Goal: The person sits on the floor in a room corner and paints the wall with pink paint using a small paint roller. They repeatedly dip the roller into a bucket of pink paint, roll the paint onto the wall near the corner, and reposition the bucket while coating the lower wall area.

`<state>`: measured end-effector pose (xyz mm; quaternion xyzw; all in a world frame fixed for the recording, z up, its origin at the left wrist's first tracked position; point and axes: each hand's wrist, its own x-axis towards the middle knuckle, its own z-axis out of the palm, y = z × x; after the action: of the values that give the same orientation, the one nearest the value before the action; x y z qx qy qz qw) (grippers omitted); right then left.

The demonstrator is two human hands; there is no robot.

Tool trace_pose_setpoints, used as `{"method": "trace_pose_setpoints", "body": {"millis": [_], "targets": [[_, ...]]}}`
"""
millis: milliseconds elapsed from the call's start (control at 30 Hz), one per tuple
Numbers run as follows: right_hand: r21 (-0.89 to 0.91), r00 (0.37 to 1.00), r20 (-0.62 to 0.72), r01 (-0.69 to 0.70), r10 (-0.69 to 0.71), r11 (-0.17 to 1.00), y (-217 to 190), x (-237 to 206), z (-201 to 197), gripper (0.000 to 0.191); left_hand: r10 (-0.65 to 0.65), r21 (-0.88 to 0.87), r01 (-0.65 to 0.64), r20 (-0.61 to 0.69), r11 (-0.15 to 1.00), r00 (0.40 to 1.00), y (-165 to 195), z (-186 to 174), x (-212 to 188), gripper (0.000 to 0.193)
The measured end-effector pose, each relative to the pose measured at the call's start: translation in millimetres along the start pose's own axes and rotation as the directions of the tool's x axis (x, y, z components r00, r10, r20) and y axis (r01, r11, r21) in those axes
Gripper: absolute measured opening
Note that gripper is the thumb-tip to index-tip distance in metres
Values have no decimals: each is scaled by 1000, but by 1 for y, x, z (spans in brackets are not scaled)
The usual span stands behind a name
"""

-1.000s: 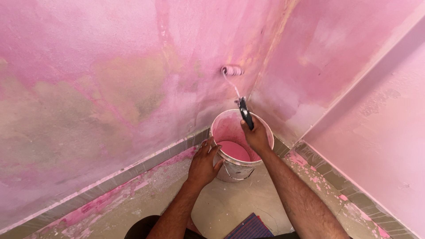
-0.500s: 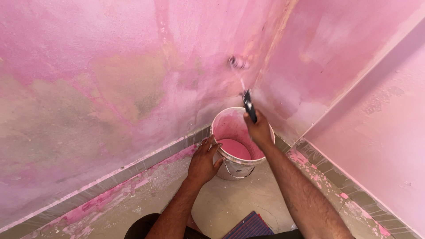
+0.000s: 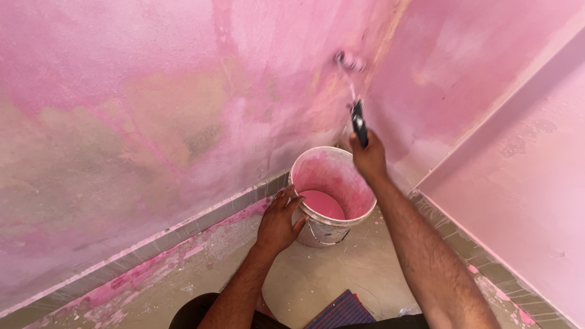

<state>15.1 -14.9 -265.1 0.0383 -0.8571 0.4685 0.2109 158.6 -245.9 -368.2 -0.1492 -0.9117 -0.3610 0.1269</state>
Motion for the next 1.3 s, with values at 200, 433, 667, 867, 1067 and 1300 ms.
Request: {"method": "trace_pose_setpoints", "body": {"millis": [200, 433, 667, 867, 1067, 1300], "targets": [[-74, 987, 100, 135, -127, 988, 32, -63, 10, 37, 13, 2, -13, -4, 1000, 1000, -1, -2, -4, 57], [-83, 989, 6, 145, -145, 986, 22, -38, 7, 29, -9, -9, 9, 5, 1000, 1000, -2, -4, -2, 59], [-136, 965, -131, 209, -227, 968, -32, 66, -28, 32, -8, -1, 8, 21, 1000, 1000, -12, 1, 8, 67], [-466, 789, -239, 418, -566, 780, -107, 162, -116, 26, -22, -20, 23, 45, 1000, 999, -19, 4, 16, 69], [-795, 830, -110, 257, -547, 549, -157, 169, -187, 22, 10, -40, -8, 52, 999, 999, -17, 3, 24, 74], [-954, 800, 41, 209, -599, 214, -133, 146, -216, 56, 21, -36, -19, 62, 999, 998, -12, 4, 23, 76]]}}
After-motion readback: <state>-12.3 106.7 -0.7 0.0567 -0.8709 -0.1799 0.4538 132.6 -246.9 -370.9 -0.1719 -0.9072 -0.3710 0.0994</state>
